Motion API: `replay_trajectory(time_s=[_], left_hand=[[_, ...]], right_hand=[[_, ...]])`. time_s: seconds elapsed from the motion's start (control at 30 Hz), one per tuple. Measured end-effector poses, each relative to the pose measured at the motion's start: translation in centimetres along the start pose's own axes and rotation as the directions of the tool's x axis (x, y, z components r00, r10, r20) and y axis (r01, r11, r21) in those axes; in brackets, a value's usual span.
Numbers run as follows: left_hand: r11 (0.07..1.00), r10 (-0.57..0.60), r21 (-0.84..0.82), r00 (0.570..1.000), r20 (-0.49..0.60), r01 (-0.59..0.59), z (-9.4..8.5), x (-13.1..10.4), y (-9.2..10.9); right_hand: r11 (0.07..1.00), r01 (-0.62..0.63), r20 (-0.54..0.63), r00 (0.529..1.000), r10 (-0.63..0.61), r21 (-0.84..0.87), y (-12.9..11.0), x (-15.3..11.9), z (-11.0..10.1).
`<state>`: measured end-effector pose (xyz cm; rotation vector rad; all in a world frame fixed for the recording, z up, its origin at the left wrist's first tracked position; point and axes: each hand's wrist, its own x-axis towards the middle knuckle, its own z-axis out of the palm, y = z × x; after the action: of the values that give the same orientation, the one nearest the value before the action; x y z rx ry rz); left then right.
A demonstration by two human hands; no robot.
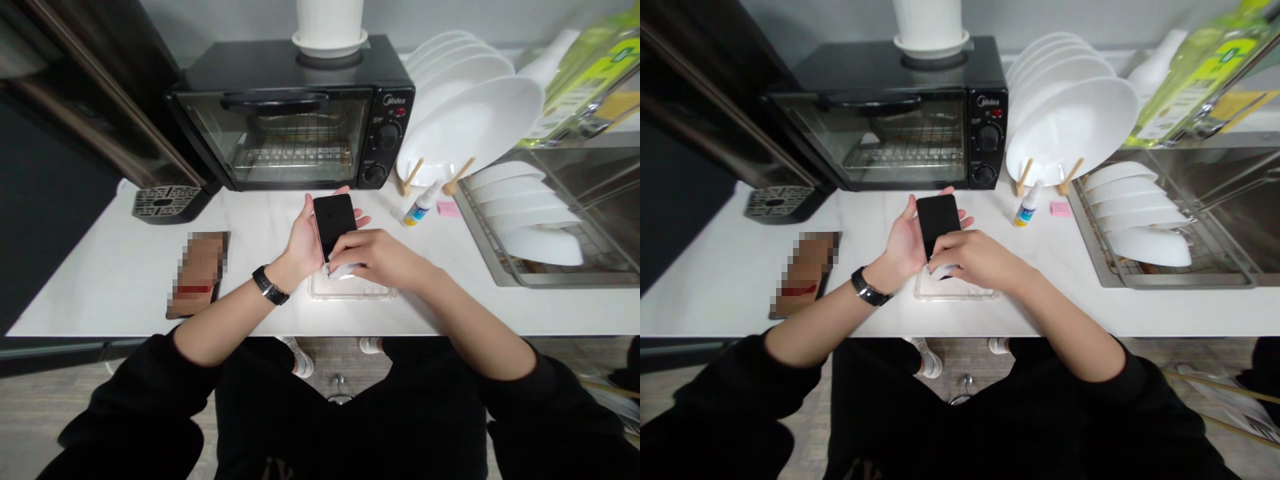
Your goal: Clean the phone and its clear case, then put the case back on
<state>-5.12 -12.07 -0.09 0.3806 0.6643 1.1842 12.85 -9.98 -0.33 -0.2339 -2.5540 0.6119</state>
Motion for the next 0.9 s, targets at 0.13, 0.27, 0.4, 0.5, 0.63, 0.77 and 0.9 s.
replay_trajectory(time_s=[0.13,0.27,0.4,0.5,0.63,0.77,0.9], left_hand=[[0.998,-0.05,-0.03,0.999,-0.004,0.05,-0.2,0.2,0.0],[0.994,-0.088,-0.058,0.996,0.008,0.088,0.1,0.1,-0.1],[0.987,-0.14,-0.075,0.989,0.035,0.143,0.5,-0.1,0.0],[0.974,-0.208,-0.088,0.978,0.032,0.21,0.7,-0.2,-0.1],[0.959,-0.267,-0.09,0.963,0.044,0.27,0.7,-0.4,-0.4],[0.966,-0.21,-0.14,0.976,0.051,0.216,0.5,-0.3,-0.5],[0.981,-0.131,-0.132,0.988,0.079,0.141,0.3,-0.1,-0.5]], right_hand=[[0.999,-0.05,0.033,0.998,0.051,-0.018,0.4,-1.0,-1.7],[0.989,-0.136,-0.094,0.987,0.13,-0.054,1.6,-1.2,-3.2],[0.975,-0.19,-0.237,0.958,0.159,-0.114,2.6,-0.2,-3.4],[0.948,-0.261,-0.36,0.915,0.182,-0.183,2.9,0.8,-2.7],[0.899,-0.366,-0.506,0.838,0.206,-0.24,2.5,2.2,-1.4],[0.898,-0.363,-0.461,0.86,0.219,-0.25,1.0,3.0,0.5],[0.904,-0.324,-0.406,0.893,0.195,-0.279,-0.6,2.6,2.5]])
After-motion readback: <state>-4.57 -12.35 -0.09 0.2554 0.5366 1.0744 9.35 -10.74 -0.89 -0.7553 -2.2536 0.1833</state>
